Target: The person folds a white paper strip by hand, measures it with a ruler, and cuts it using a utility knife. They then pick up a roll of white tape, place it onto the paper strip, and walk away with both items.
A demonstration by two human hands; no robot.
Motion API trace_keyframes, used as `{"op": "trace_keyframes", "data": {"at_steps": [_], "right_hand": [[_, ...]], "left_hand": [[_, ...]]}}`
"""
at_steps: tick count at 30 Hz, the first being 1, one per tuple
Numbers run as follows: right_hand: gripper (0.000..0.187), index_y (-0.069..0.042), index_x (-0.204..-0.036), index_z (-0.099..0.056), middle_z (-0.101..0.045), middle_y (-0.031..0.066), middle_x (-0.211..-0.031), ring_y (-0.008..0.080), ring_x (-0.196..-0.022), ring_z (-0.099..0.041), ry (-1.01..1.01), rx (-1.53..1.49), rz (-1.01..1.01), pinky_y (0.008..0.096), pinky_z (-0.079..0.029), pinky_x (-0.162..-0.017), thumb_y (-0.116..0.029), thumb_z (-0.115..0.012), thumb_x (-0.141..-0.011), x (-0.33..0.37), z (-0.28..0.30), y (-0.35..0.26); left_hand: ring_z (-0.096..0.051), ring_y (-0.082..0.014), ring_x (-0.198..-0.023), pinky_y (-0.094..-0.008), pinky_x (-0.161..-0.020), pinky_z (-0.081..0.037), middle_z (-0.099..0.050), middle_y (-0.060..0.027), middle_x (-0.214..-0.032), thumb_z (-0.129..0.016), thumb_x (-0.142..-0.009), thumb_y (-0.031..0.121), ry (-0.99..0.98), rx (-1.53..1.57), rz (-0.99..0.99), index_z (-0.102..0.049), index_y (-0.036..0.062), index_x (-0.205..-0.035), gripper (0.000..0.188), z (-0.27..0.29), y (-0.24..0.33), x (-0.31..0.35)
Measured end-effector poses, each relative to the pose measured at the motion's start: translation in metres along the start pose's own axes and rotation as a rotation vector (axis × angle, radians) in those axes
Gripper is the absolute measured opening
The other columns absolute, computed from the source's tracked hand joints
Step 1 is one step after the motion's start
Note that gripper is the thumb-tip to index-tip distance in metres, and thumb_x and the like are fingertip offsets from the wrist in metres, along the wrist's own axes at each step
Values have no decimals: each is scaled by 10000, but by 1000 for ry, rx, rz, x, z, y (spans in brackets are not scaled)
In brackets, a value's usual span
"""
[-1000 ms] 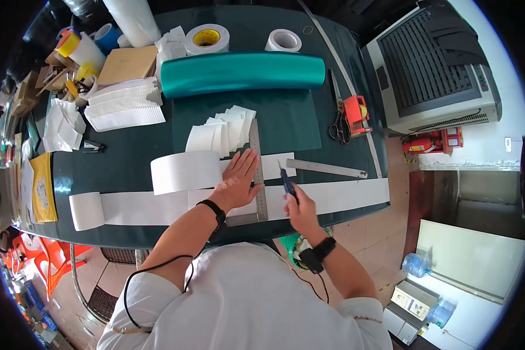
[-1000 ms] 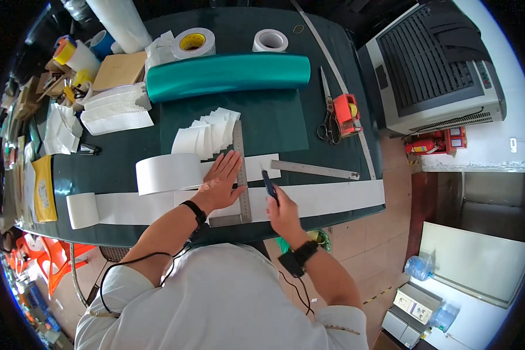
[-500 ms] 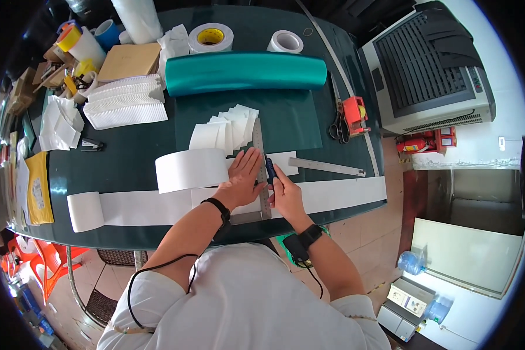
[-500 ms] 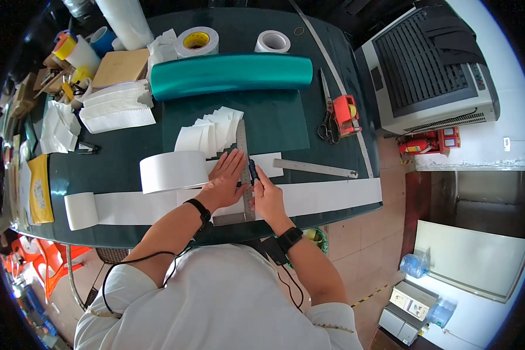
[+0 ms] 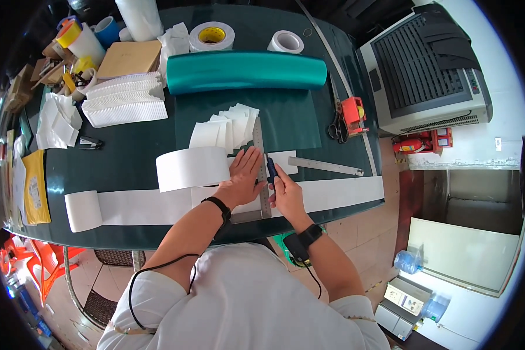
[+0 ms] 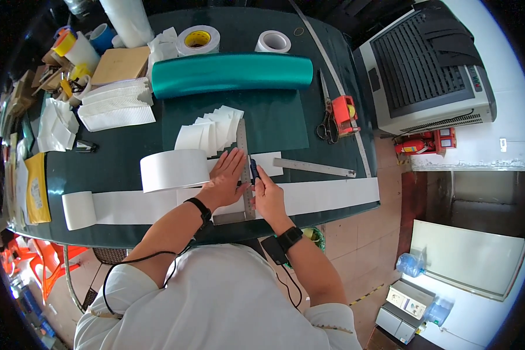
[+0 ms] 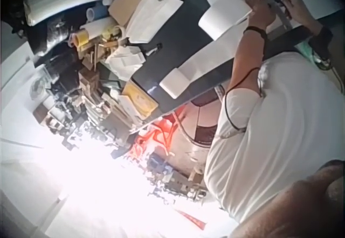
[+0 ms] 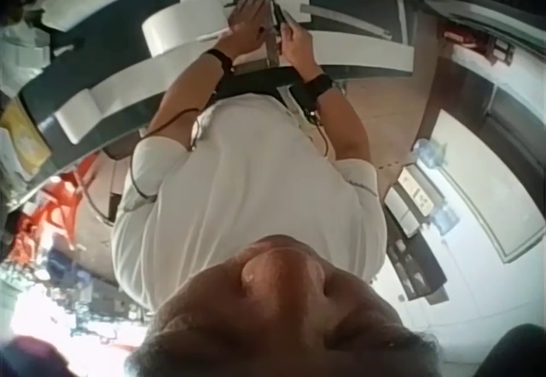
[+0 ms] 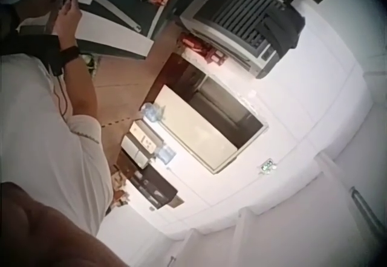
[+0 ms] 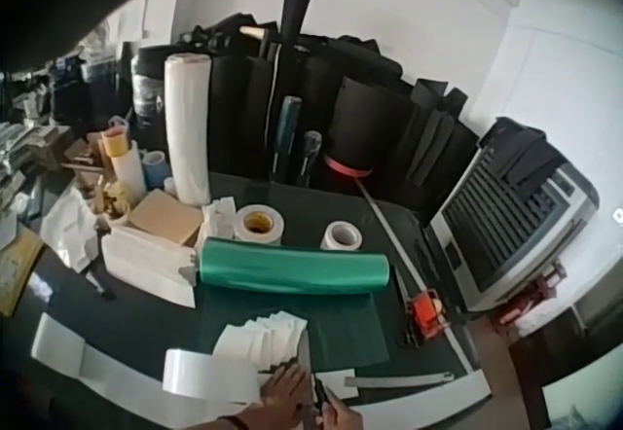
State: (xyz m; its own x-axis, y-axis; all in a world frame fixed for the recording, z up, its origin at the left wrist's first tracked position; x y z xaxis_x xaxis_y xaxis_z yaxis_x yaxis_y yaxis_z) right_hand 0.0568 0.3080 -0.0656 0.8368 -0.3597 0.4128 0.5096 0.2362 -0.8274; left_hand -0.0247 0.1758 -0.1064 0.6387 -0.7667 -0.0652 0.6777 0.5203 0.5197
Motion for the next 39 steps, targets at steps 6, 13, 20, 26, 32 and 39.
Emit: {"op": "trace_keyframes", "data": {"at_steps": [6, 13, 20, 26, 32, 39], "right_hand": [[424, -125, -1461, -505, -679, 86, -793, 146, -523, -652, 12, -5, 24, 296, -552, -493, -161, -493, -1039, 0, -1, 0], [427, -110, -1471, -491, -676, 69, -823, 123, -526, -645, 6, 20, 19, 278, -556, -487, -154, -472, -1046, -1, -5, 4], [413, -104, -1437, -526, -651, 89, -680, 159, -516, -653, 29, -8, 11, 319, -556, -495, -164, -496, -1030, 1, -4, -1], [422, -107, -1463, -498, -677, 80, -831, 134, -521, -645, -24, 51, -5, 286, -545, -465, -165, -473, -1047, -3, -2, -2], [417, -109, -1458, -505, -673, 92, -820, 150, -506, -640, -26, 138, 13, 292, -542, -462, -183, -474, -1048, -4, -3, -7], [411, -108, -1451, -514, -666, 98, -790, 149, -496, -635, -21, 147, 2, 293, -542, -457, -184, -475, -1048, 5, -1, -7]], "left_hand": [[-180, -329, -1520, -452, -1252, -93, -276, -223, -1593, -629, -912, 333, 9, 10, 0, -330, -70, -1495, 769, 0, 1, -1], [-178, -332, -1521, -451, -1252, -90, -278, -224, -1593, -626, -911, 328, 4, 1, -5, -338, -74, -1492, 763, -1, 0, -1], [-212, -331, -1513, -438, -1251, -120, -306, -224, -1583, -635, -906, 321, 18, -27, -7, -356, -63, -1488, 751, 0, 1, 0], [-206, -326, -1516, -436, -1251, -116, -298, -213, -1590, -626, -914, 328, 15, -23, 2, -349, -53, -1496, 749, -1, 1, 0], [-186, -325, -1520, -449, -1252, -97, -289, -210, -1593, -617, -915, 349, 4, -31, 3, -341, -66, -1495, 764, -2, 0, -1], [-181, -321, -1522, -446, -1252, -95, -274, -203, -1601, -616, -921, 369, 13, -38, -4, -330, -60, -1502, 777, -4, 0, -1]]}}
Point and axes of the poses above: each hand's wrist, its own x-axis away from the middle knuckle, its own z-axis out of the back of the hand, y = z × x, the point moved 4 cm from there along -x, towards the middle knuckle
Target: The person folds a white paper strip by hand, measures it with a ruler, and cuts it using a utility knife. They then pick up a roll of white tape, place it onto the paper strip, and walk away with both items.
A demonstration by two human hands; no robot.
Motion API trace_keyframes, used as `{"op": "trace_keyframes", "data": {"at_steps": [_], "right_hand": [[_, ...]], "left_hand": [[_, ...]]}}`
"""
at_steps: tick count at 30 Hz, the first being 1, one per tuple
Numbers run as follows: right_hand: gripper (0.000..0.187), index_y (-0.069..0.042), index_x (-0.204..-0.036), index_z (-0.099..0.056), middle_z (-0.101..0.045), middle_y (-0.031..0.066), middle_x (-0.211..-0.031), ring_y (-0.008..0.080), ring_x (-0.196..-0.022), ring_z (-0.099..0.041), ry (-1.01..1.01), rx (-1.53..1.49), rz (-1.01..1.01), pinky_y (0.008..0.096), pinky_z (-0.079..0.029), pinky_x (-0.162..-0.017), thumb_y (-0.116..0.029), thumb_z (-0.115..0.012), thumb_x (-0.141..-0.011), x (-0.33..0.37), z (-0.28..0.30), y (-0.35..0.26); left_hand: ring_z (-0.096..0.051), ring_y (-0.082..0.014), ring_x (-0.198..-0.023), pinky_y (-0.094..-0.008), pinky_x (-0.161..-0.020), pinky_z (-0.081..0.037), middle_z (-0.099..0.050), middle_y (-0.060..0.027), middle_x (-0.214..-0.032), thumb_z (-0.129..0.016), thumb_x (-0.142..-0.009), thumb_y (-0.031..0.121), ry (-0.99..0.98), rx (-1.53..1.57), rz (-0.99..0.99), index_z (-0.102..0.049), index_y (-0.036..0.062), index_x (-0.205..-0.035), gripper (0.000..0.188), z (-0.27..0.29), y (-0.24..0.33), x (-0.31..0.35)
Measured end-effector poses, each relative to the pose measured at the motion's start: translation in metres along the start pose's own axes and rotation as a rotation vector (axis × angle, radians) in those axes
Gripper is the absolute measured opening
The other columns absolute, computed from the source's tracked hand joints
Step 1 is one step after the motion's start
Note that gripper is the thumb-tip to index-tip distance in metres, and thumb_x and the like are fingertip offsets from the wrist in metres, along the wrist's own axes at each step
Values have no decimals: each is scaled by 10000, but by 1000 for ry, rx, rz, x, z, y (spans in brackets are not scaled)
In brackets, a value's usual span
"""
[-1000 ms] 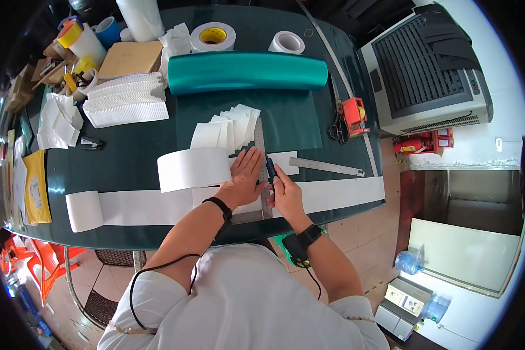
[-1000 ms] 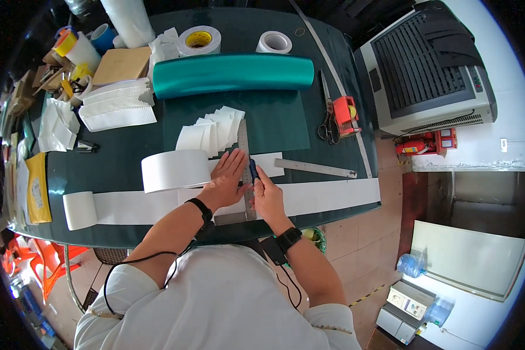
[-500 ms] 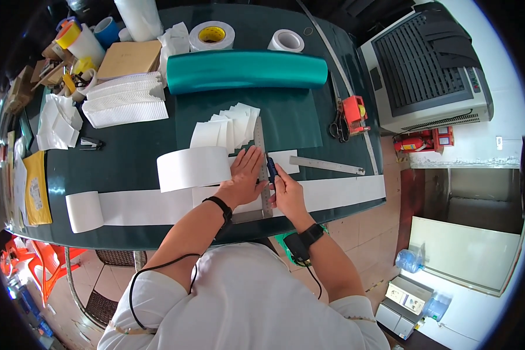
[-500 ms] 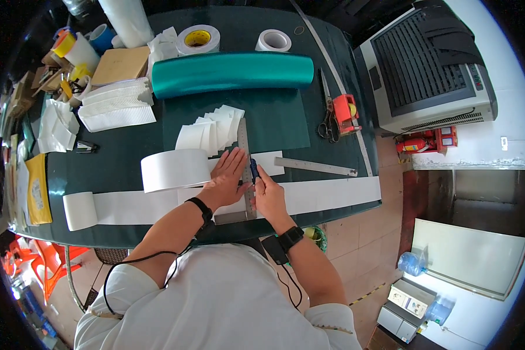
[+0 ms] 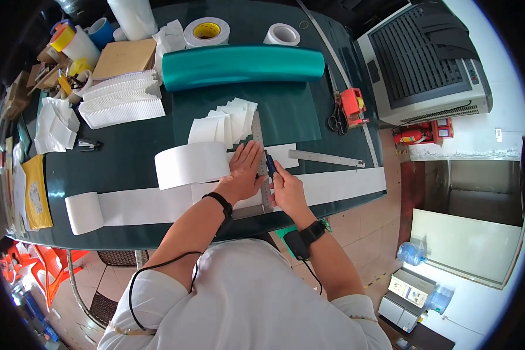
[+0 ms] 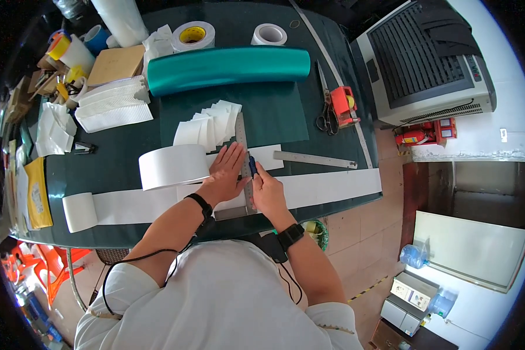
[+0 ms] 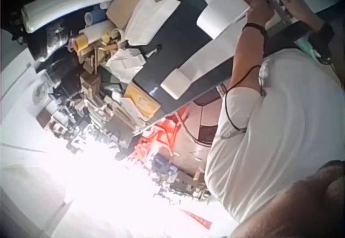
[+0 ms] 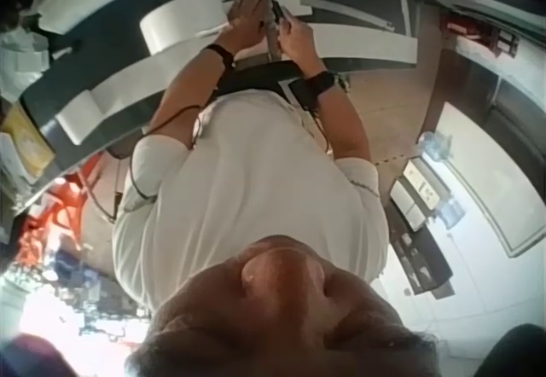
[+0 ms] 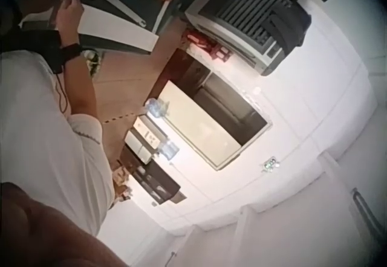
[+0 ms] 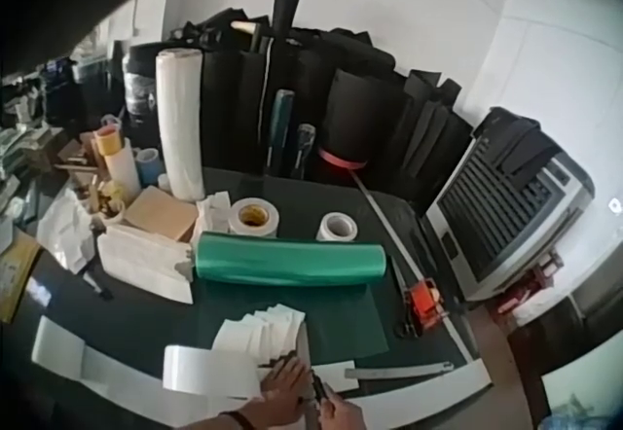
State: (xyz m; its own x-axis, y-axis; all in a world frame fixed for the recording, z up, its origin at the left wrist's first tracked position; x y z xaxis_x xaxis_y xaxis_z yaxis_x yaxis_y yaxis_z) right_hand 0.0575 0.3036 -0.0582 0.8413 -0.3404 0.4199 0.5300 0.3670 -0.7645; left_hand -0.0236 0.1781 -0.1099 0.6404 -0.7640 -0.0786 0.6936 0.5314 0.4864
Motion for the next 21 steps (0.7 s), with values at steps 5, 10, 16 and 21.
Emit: {"op": "trace_keyframes", "data": {"at_steps": [5, 10, 16, 21], "right_hand": [[411, -95, -1446, -518, -657, 97, -772, 147, -490, -632, -15, -84, -88, 284, -535, -438, -172, -471, -1045, 19, 2, -5], [416, -90, -1447, -517, -655, 93, -768, 146, -488, -633, -35, -122, -111, 280, -531, -427, -166, -465, -1041, 37, 9, 2], [419, -98, -1450, -519, -659, 82, -779, 139, -489, -631, -64, -94, -155, 277, -531, -430, -176, -457, -1042, 46, 14, 3], [417, -100, -1446, -524, -662, 74, -786, 132, -489, -628, -76, -77, -177, 271, -527, -429, -184, -458, -1043, 52, 17, 2]], "left_hand": [[-178, -320, -1523, -445, -1253, -93, -265, -202, -1606, -614, -926, 374, -16, -14, 6, -308, -55, -1513, 790, -1, 0, 1], [-178, -321, -1523, -445, -1252, -93, -265, -202, -1606, -610, -929, 379, -10, -12, 0, -286, -57, -1521, 804, -2, -1, 1], [-180, -328, -1521, -449, -1252, -85, -269, -207, -1603, -592, -939, 387, -10, -16, -2, -264, -60, -1528, 809, -3, -1, 0], [-200, -337, -1516, -443, -1247, -113, -280, -211, -1600, -580, -954, 382, -13, -28, 0, -281, -48, -1527, 776, -2, 0, 1]]}}
Point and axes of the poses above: each hand's wrist, its own x-axis away from the middle knuckle, its own z-axis out of the back of the hand, y = z × x, the point moved 4 cm from there along -x, towards the middle knuckle
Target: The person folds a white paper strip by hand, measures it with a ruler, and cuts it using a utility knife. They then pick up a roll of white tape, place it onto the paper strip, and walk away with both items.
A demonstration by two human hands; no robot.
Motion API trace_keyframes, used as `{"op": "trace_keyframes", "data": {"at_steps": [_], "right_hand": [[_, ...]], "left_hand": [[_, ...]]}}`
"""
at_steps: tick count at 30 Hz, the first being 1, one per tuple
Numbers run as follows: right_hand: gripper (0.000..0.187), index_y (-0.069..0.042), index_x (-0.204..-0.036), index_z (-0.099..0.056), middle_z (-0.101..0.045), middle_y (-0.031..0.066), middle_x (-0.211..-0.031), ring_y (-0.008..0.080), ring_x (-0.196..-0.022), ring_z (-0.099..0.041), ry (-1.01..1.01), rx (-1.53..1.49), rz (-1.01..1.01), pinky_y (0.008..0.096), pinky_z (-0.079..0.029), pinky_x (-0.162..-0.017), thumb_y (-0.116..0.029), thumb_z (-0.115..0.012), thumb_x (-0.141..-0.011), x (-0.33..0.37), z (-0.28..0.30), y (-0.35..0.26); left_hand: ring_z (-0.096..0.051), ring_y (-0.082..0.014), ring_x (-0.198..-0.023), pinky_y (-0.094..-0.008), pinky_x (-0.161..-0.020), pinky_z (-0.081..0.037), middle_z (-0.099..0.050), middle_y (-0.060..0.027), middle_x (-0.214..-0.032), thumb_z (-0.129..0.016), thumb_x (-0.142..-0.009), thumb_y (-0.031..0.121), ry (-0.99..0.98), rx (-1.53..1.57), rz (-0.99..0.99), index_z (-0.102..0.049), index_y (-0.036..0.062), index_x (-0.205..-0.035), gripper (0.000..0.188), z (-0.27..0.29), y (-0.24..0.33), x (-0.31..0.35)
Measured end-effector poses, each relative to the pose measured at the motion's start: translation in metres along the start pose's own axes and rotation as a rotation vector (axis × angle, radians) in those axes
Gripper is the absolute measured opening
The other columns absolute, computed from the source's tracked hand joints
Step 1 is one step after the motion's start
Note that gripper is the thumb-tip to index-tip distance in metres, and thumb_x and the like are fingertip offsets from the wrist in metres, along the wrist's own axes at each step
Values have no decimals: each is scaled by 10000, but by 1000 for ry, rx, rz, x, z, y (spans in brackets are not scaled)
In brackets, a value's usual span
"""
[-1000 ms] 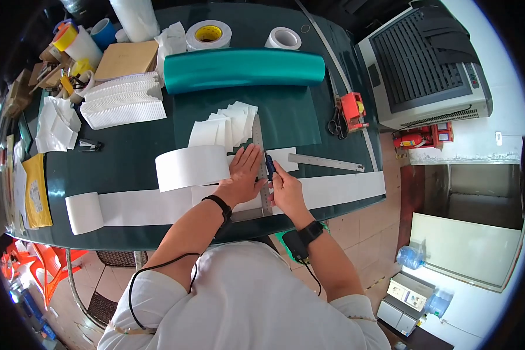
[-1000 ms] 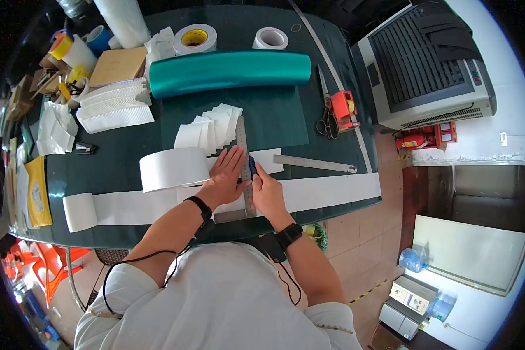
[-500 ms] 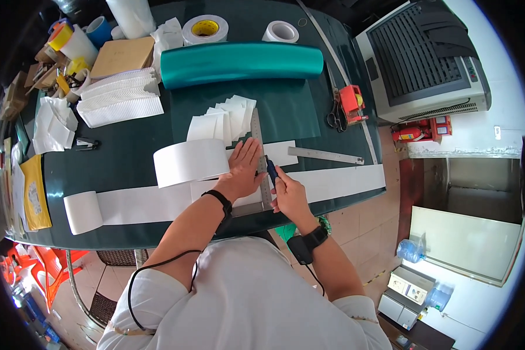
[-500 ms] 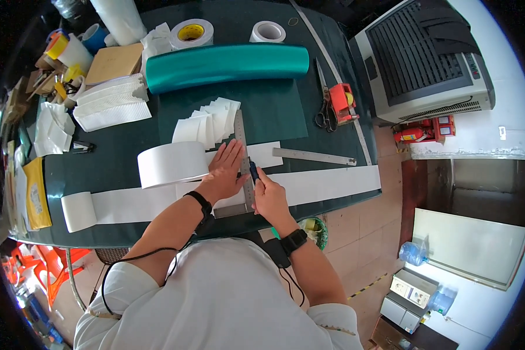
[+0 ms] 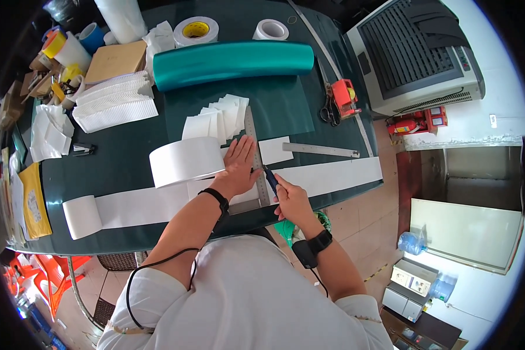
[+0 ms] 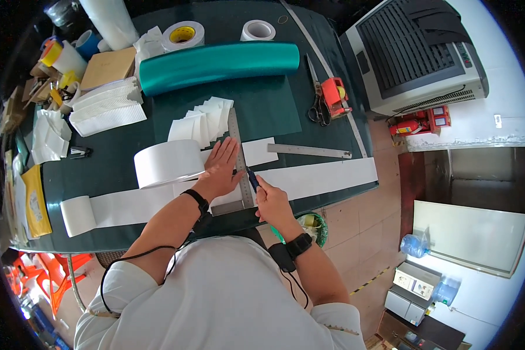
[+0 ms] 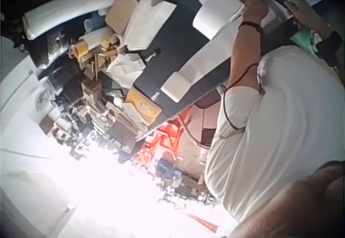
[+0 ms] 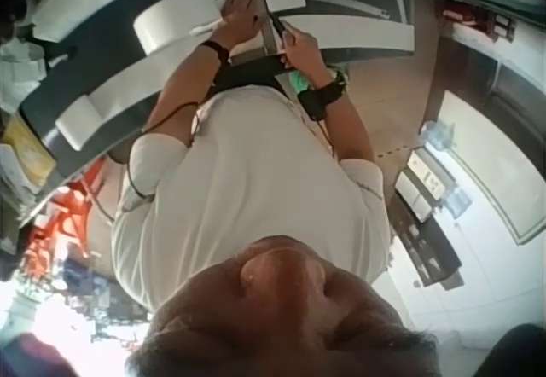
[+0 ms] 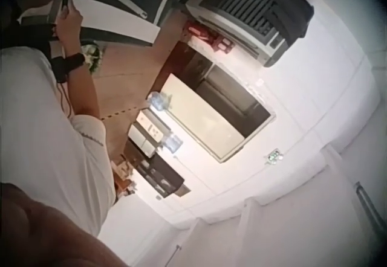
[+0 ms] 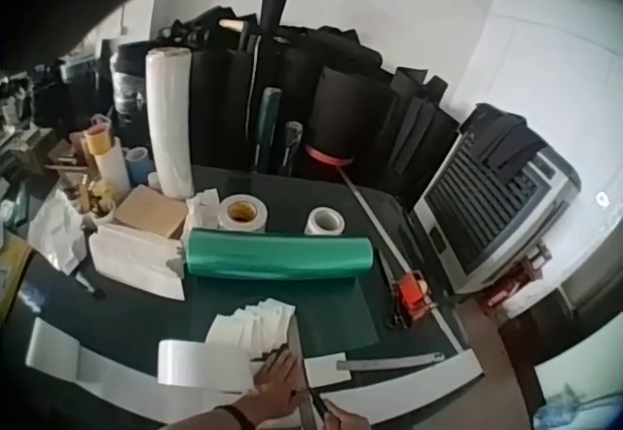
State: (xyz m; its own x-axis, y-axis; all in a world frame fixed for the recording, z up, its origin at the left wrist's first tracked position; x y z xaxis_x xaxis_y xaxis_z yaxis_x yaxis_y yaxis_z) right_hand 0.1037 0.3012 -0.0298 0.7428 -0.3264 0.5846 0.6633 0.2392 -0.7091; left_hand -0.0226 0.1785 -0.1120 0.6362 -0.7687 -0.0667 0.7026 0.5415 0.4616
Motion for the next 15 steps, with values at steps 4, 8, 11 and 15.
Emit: {"op": "trace_keyframes", "data": {"at_steps": [4, 8, 11, 15], "right_hand": [[415, -104, -1444, -527, -664, 72, -789, 122, -497, -625, -15, -20, -18, 258, -525, -433, -195, -458, -1045, -2, 4, -3], [441, -102, -1461, -503, -662, 80, -796, 120, -500, -617, -18, -164, 1, 271, -517, -443, -199, -495, -1031, 2, 10, 4], [466, -98, -1459, -496, -665, 112, -836, 184, -568, -639, 203, 78, 275, 328, -536, -518, -192, -543, -1005, -2, 28, 25], [518, -82, -1440, -499, -661, 162, -934, 297, -752, -648, 407, 406, 478, 418, -534, -690, -162, -614, -941, -6, 49, 59]], "left_hand": [[-187, -338, -1518, -456, -1250, -80, -279, -216, -1596, -584, -941, 385, 5, -6, -12, -271, -64, -1525, 800, -2, -2, -2], [-187, -340, -1518, -453, -1251, -77, -285, -220, -1592, -576, -944, 384, 3, -13, -24, -270, -63, -1525, 794, -2, -1, -1], [-191, -343, -1516, -450, -1249, -101, -274, -218, -1597, -563, -955, 382, 3, -25, -21, -264, -50, -1530, 779, 2, -2, 1], [-184, -343, -1518, -446, -1251, -103, -263, -218, -1601, -549, -964, 386, -2, 5, -26, -243, -40, -1539, 778, 2, 0, 1]]}}
Point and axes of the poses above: each hand's wrist, its own x-axis away from the middle knuckle, its own z-axis out of the back of the hand, y = z × x, the point moved 4 cm from there along -x, towards the middle knuckle
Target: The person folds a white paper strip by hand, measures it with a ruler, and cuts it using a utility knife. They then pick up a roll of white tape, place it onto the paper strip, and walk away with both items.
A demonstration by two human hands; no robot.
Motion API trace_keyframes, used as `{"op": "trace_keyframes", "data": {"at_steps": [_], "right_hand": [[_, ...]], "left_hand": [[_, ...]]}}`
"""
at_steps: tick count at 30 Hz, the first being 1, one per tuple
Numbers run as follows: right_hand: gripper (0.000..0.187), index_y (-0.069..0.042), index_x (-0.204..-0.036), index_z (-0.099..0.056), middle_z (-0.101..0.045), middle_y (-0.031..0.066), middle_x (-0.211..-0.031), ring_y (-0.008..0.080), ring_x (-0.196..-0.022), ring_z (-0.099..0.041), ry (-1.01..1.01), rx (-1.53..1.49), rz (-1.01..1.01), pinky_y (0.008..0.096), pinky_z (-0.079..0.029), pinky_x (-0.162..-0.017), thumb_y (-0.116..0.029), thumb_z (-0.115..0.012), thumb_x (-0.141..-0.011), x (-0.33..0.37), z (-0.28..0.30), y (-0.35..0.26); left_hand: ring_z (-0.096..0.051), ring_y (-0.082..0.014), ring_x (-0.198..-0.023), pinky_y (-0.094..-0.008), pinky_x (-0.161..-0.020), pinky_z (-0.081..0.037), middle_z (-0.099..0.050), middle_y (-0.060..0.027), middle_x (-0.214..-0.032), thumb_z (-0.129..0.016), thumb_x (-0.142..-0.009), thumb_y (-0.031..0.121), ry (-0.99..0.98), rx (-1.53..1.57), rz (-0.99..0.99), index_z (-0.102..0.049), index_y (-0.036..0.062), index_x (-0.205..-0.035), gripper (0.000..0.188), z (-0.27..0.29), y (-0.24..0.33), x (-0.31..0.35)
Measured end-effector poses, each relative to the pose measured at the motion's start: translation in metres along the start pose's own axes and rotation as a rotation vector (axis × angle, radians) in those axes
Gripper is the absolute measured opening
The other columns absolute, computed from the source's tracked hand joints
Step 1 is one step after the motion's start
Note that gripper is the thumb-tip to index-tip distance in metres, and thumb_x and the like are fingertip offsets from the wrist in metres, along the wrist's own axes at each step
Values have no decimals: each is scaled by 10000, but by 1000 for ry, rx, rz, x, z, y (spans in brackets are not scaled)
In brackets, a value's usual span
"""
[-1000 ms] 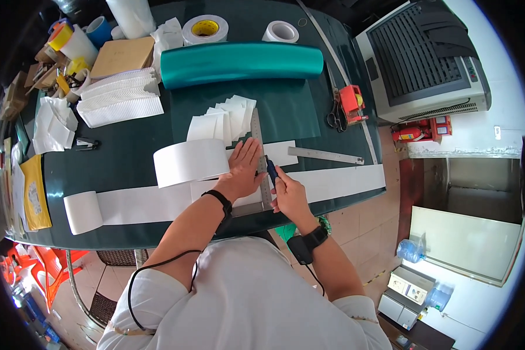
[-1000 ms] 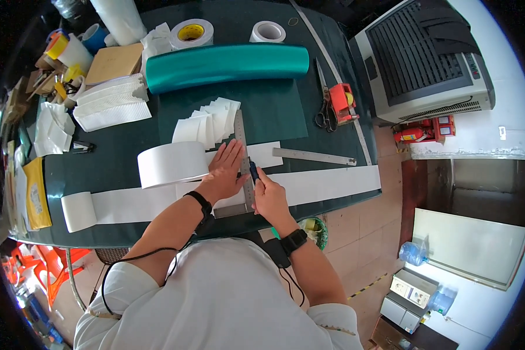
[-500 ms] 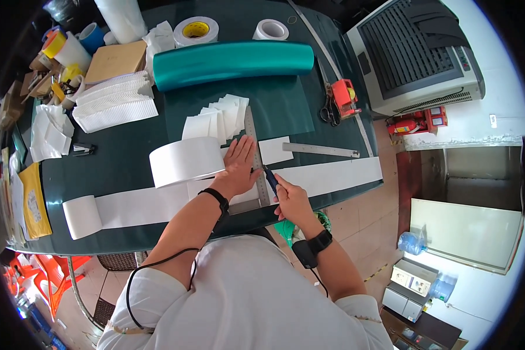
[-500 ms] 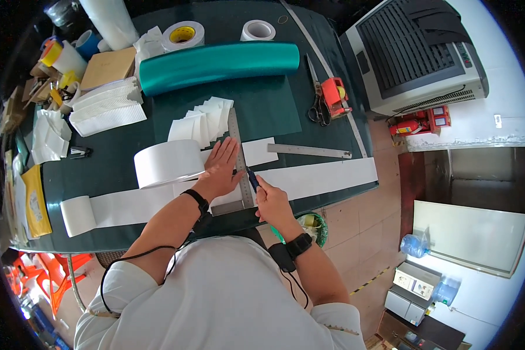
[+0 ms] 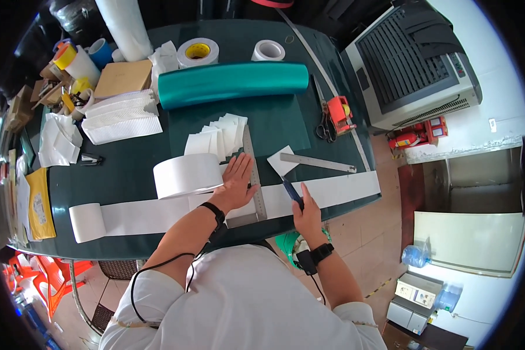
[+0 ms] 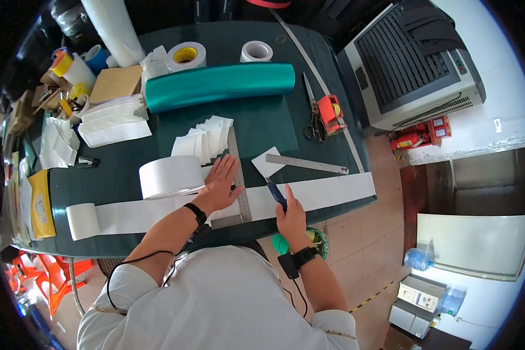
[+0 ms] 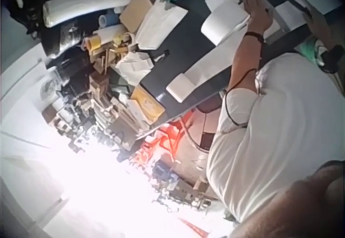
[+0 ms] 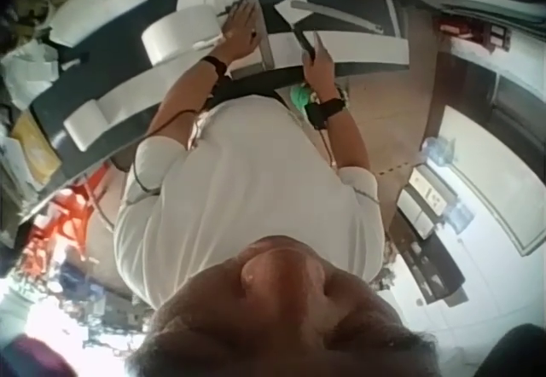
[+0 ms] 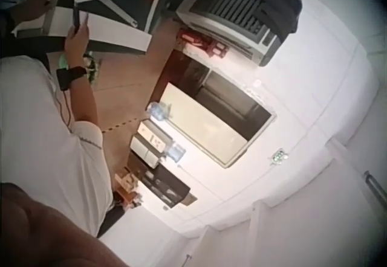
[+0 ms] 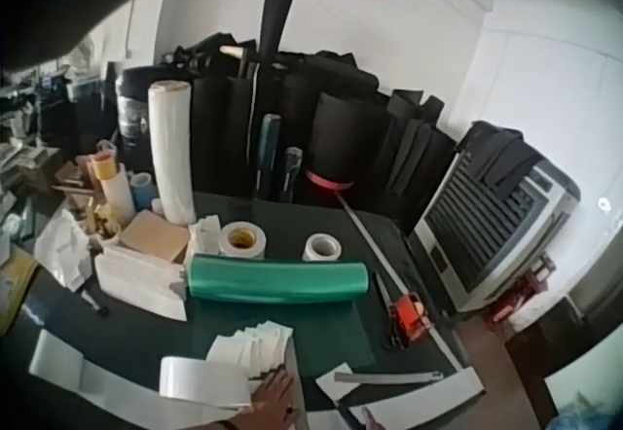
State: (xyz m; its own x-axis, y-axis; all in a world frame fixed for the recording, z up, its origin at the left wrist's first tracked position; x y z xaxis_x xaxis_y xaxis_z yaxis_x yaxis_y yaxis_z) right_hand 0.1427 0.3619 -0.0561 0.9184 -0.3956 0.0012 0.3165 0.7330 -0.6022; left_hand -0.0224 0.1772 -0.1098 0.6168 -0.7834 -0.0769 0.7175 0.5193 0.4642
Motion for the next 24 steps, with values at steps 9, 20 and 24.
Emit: {"op": "trace_keyframes", "data": {"at_steps": [9, 20, 24], "right_hand": [[525, -75, -1356, -550, -630, 158, -1104, 380, -1031, -569, -69, 270, 266, 479, -446, -932, -163, -668, -852, 15, 1, 17], [376, -34, -1185, -620, -632, 162, -1078, 371, -988, -592, -12, -88, 370, 455, -498, -845, -113, -712, -829, -3, -27, -22], [325, -26, -1144, -633, -636, 156, -1024, 359, -916, -602, -78, -211, 414, 440, -515, -808, -95, -710, -836, -13, -44, -44]], "left_hand": [[-287, -341, -1482, -476, -1219, -246, -323, -192, -1575, -693, -880, 245, -22, 274, -184, -458, 16, -1456, 663, 26, 31, 28], [-432, -381, -1382, -439, -1160, -347, -537, -200, -1388, -954, -557, 171, 189, 165, 468, -370, 108, -1509, 1118, 195, -93, 128], [-511, -352, -1291, -404, -1077, -433, -571, -193, -1313, -947, -566, 186, 70, 423, 516, -468, 47, -1397, 969, 190, -98, 123]]}}
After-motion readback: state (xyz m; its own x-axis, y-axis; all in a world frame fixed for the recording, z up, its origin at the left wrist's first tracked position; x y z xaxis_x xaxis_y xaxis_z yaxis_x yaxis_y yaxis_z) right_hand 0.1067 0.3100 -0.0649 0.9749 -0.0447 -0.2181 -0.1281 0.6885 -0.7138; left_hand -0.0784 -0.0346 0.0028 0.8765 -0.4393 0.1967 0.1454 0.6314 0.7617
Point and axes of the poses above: each hand's wrist, its own x-axis away from the middle knuckle, its own z-axis out of the back of the hand, y = z × x, the point moved 4 cm from there along -x, towards the middle knuckle
